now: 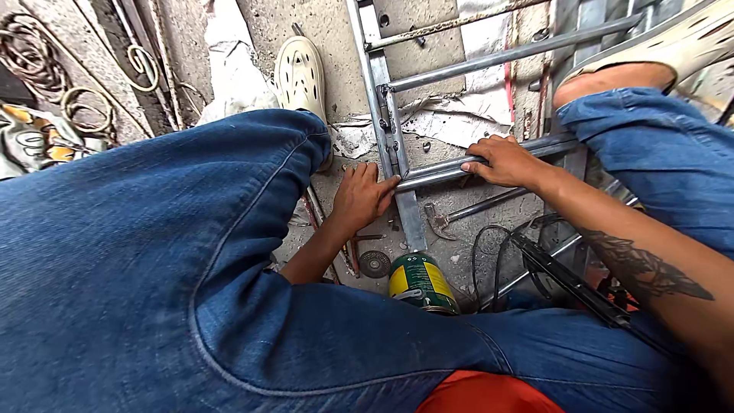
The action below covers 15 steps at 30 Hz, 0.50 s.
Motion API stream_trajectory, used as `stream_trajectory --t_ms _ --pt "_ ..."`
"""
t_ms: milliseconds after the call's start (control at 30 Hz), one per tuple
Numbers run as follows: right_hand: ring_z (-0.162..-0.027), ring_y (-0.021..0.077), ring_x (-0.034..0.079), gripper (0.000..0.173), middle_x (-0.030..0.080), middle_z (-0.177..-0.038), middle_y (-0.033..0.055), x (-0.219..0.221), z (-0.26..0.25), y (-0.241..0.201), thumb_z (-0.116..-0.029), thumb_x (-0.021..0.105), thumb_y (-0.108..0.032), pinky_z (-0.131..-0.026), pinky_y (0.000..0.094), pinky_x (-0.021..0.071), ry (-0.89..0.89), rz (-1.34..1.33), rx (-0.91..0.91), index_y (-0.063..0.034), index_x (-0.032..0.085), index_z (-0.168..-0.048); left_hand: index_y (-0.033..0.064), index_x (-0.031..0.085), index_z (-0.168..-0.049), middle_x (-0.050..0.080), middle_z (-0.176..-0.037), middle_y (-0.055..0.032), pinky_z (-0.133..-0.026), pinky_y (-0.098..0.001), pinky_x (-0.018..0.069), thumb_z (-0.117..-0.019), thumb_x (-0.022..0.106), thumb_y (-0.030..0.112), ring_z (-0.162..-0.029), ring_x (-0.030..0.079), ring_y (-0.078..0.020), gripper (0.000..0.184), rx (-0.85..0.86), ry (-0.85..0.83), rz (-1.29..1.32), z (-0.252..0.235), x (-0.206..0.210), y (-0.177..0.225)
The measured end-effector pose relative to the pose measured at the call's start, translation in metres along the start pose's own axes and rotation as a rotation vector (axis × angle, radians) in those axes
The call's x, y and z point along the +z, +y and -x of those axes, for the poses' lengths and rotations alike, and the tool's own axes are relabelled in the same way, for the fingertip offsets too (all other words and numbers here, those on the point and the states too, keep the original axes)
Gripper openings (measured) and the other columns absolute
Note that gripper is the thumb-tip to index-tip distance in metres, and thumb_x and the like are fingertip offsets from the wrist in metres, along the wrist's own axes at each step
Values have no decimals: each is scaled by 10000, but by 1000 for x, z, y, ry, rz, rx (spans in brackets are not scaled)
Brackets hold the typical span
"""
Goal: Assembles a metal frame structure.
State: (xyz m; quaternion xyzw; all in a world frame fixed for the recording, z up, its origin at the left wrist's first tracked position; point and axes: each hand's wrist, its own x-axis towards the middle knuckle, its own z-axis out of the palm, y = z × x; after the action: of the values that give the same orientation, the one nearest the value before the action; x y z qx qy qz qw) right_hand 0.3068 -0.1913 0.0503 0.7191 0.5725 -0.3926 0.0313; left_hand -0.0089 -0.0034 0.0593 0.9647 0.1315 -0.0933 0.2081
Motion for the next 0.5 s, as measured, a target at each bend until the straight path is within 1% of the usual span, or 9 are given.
stream_trajectory --t_ms 67,167,233,300,333,400,500 --pt "-1068 344 629 449 678 -1032 109 0 -1 0 -1048 494 -528 -890 586 458 2 -3 2 -143 701 -1147 367 688 -1343 604 -967 -130 -764 -478 431 -1037 501 426 -919 580 -324 363 -9 25 -31 -1 1 0" --pt "-1064 344 630 474 676 -1034 112 2 -1 0 -1046 476 -549 -889 580 456 11 4 -1 -144 698 -1152 282 723 -1296 625 -968 -137 -779 -467 460 -1025 560 367 -919 599 -327 327 -32 156 7 -5 8 0" --pt "-1055 343 631 493 677 -1022 110 4 0 1 -1043 466 -566 -885 578 452 30 -2 -4 -144 700 -1147 193 746 -1201 645 -952 -138 -788 -469 484 -996 612 313 -909 617 -334 272 -40 260 32 -11 11 1" --pt "-1050 339 633 511 681 -1014 102 5 0 2 -1035 460 -586 -883 577 454 51 -7 -4 -152 706 -1148 128 727 -1056 643 -927 -129 -788 -472 479 -973 641 294 -892 615 -331 204 -38 314 20 -17 12 3" --pt "-1050 333 634 516 682 -1014 97 5 1 2 -1032 455 -593 -883 573 454 52 -8 0 -158 707 -1152 111 708 -1004 637 -917 -126 -792 -477 472 -958 652 290 -892 613 -333 193 -35 311 5 -19 11 5" --pt "-1047 333 632 510 682 -1014 99 4 1 1 -1033 462 -583 -886 567 452 48 -13 2 -153 709 -1153 92 677 -948 621 -898 -125 -772 -483 460 -929 669 291 -888 607 -339 201 -24 282 -23 -23 8 8" --pt "-1044 332 633 506 685 -1016 100 4 1 1 -1035 470 -579 -883 563 452 48 -16 2 -149 709 -1152 84 667 -928 614 -894 -129 -751 -484 456 -906 692 315 -889 605 -347 234 -22 248 -46 -27 6 10"
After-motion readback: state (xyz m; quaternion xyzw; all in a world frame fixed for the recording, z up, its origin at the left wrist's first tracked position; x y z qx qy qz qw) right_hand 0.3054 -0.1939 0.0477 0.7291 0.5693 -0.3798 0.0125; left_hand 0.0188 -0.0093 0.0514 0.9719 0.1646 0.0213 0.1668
